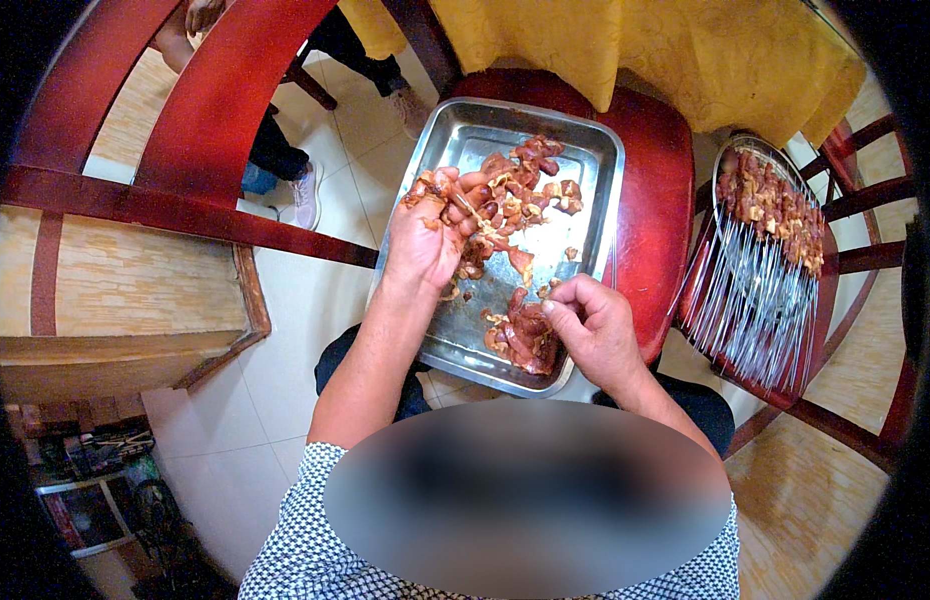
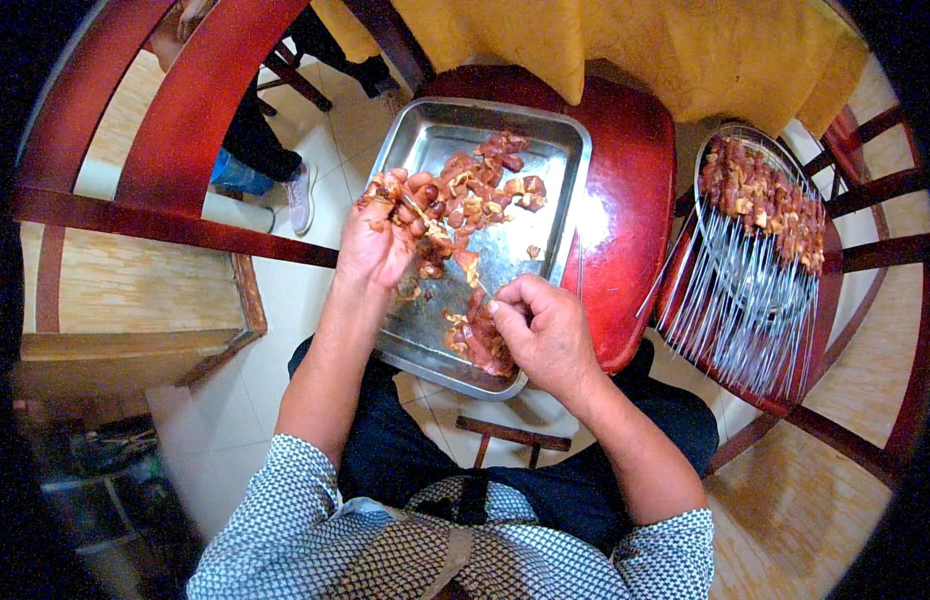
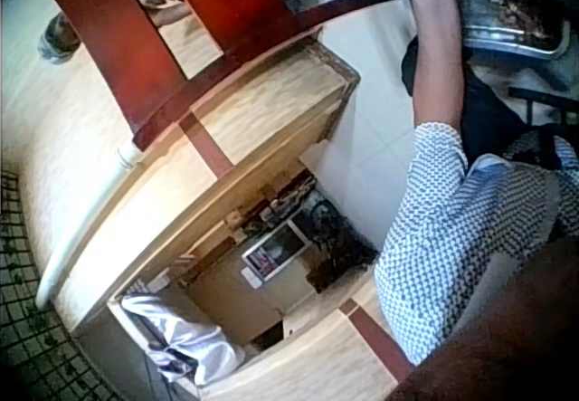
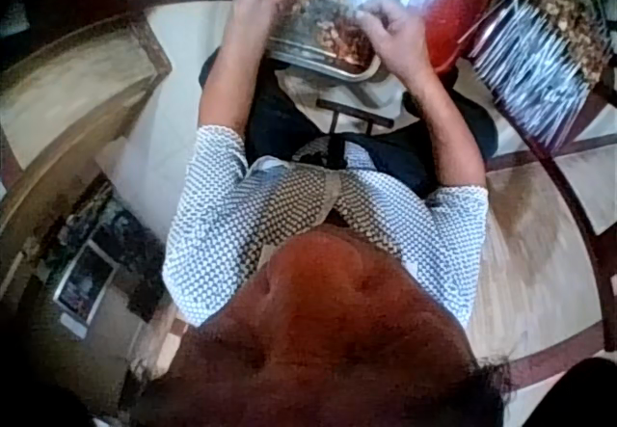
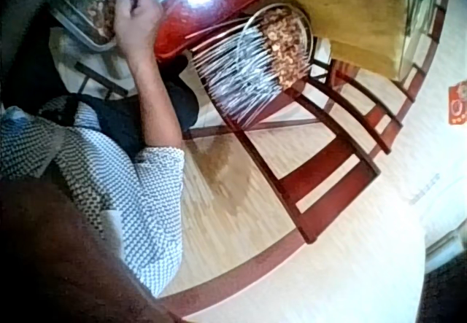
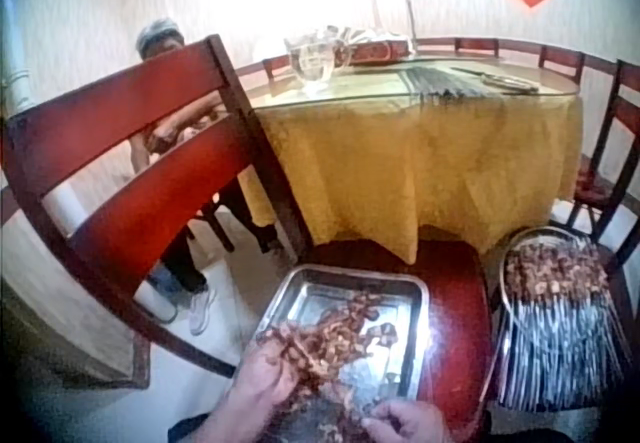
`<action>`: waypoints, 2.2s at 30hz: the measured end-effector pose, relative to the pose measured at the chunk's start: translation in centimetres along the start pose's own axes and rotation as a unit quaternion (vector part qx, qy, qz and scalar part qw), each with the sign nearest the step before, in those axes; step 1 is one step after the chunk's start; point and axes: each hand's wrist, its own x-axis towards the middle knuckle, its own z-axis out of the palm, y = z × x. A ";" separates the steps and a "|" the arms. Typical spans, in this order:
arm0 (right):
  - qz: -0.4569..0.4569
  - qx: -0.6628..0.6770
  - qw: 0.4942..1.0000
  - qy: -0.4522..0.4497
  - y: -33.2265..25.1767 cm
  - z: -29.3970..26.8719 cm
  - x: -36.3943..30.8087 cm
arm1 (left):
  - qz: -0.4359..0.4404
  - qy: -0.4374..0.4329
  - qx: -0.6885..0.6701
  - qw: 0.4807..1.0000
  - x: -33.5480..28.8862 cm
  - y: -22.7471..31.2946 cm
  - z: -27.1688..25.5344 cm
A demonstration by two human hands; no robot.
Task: The person prepares meat skewers by sliding marinated meat chunks onto a metal skewer by hand and then placing the finished skewer onto a plate.
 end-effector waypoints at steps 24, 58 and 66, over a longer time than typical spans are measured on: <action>-0.029 -0.111 0.992 0.058 -0.7 0.0 -0.4 | -0.006 -0.016 0.075 0.997 -1.0 0.3 1.0; -0.051 -0.097 0.992 0.067 -0.7 0.0 0.1 | -0.047 -0.078 -0.072 0.993 -0.7 -0.9 0.6; -0.053 -0.132 0.988 0.055 -0.6 0.1 0.0 | -0.032 -0.004 0.003 0.999 -0.5 -0.7 0.8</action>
